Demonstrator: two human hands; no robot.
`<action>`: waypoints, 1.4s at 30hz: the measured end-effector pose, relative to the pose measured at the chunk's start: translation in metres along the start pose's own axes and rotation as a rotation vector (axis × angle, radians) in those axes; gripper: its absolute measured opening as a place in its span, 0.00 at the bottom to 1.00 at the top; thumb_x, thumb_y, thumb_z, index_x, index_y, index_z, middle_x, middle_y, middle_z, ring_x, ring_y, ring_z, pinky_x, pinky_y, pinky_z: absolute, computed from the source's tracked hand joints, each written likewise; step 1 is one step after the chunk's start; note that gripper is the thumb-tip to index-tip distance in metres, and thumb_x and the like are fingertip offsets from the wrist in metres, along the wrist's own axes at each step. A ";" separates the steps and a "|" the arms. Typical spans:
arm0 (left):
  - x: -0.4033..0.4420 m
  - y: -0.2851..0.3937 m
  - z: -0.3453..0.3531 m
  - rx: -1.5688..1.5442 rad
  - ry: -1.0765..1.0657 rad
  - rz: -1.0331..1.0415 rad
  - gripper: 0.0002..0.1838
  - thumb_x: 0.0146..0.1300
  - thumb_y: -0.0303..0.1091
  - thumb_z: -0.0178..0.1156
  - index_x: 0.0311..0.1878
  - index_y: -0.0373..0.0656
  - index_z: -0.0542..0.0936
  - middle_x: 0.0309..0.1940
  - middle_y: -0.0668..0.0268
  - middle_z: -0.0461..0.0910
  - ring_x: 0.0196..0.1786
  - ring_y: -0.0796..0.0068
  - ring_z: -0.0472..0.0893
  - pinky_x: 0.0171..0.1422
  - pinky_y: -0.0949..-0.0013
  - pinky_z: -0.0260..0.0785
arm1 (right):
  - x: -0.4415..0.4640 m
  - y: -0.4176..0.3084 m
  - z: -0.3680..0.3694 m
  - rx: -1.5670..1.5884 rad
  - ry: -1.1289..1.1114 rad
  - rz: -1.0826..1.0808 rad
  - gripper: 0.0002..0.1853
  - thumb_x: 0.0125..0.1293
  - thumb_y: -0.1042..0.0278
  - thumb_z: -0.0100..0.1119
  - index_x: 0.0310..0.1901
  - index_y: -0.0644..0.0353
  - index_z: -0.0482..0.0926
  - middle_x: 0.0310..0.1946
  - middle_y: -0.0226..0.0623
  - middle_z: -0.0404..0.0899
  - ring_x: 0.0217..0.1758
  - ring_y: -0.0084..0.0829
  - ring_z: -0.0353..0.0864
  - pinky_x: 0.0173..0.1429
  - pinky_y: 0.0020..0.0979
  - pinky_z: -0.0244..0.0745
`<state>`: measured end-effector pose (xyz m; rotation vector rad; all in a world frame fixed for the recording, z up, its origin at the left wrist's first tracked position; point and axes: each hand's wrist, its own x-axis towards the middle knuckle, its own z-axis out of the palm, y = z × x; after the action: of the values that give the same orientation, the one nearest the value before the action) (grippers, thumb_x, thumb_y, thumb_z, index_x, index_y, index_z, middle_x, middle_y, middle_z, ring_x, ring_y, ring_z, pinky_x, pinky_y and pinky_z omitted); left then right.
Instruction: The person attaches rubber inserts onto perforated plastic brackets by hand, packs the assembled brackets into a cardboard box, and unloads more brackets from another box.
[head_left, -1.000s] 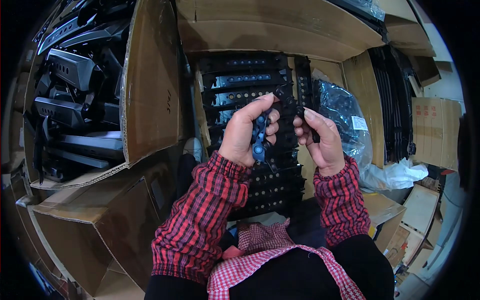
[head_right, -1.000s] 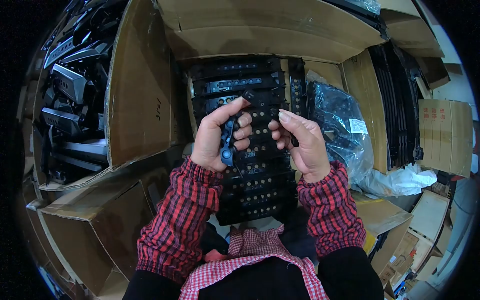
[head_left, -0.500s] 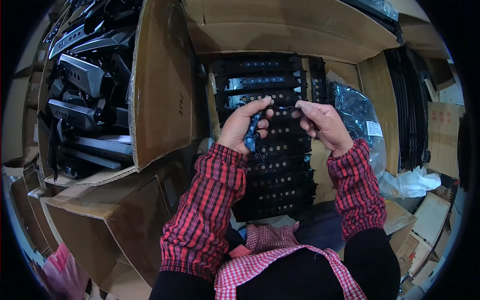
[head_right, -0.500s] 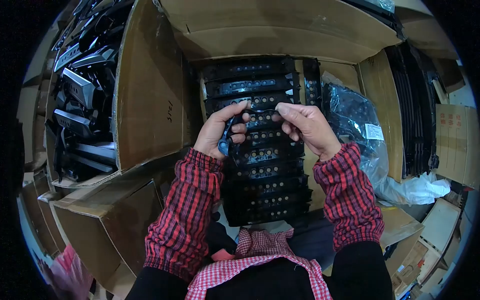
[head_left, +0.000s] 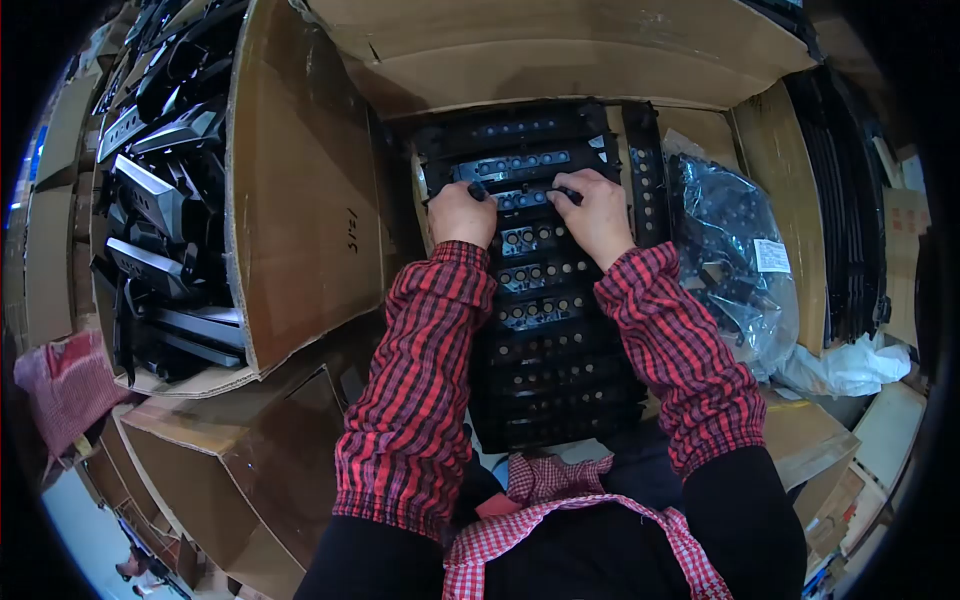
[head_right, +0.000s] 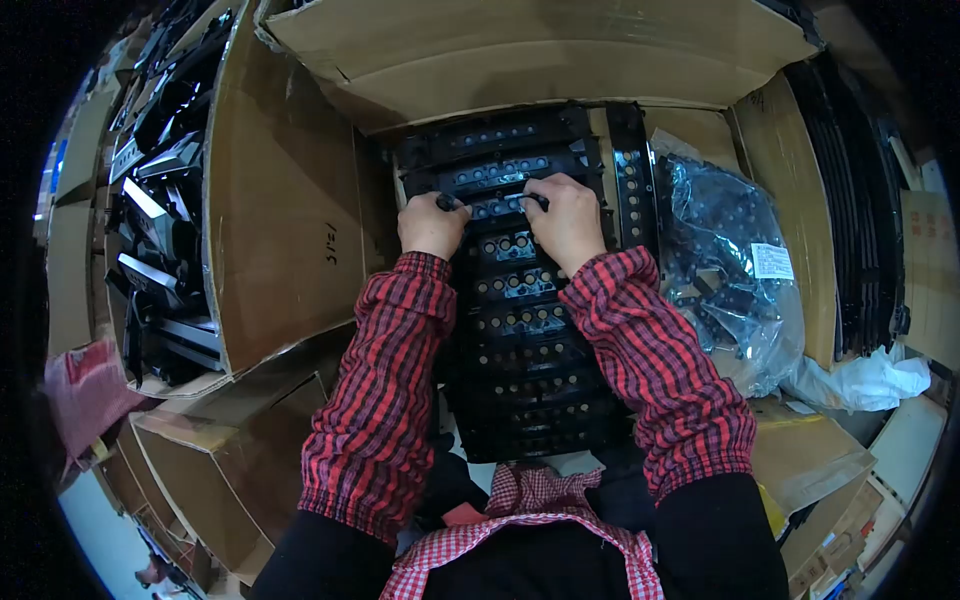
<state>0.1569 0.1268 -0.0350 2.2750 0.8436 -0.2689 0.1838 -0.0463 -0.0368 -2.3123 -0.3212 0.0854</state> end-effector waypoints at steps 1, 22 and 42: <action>0.001 0.002 0.002 0.049 0.004 -0.011 0.12 0.51 0.39 0.67 0.36 0.44 0.84 0.34 0.54 0.82 0.42 0.57 0.81 0.50 0.61 0.73 | 0.000 0.003 0.004 -0.042 0.025 -0.021 0.08 0.52 0.70 0.63 0.36 0.58 0.83 0.36 0.43 0.80 0.39 0.44 0.80 0.46 0.37 0.75; -0.105 0.018 -0.090 -0.895 -0.298 -0.028 0.13 0.58 0.38 0.64 0.42 0.40 0.79 0.29 0.67 0.78 0.23 0.85 0.71 0.23 0.81 0.62 | -0.013 0.014 0.007 -0.320 -0.063 -0.310 0.16 0.54 0.80 0.49 0.44 0.62 0.80 0.44 0.42 0.79 0.48 0.40 0.77 0.53 0.36 0.71; -0.102 0.021 -0.038 -1.699 -0.708 -0.310 0.11 0.62 0.43 0.59 0.36 0.47 0.73 0.29 0.72 0.75 0.26 0.83 0.73 0.26 0.80 0.66 | -0.137 -0.222 -0.111 0.922 -0.472 -0.347 0.11 0.64 0.79 0.45 0.45 0.70 0.75 0.40 0.40 0.75 0.41 0.26 0.76 0.45 0.25 0.72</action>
<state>0.0907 0.0896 0.0458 0.3993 0.5758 -0.2801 0.0242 -0.0125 0.1949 -1.2812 -0.7352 0.4961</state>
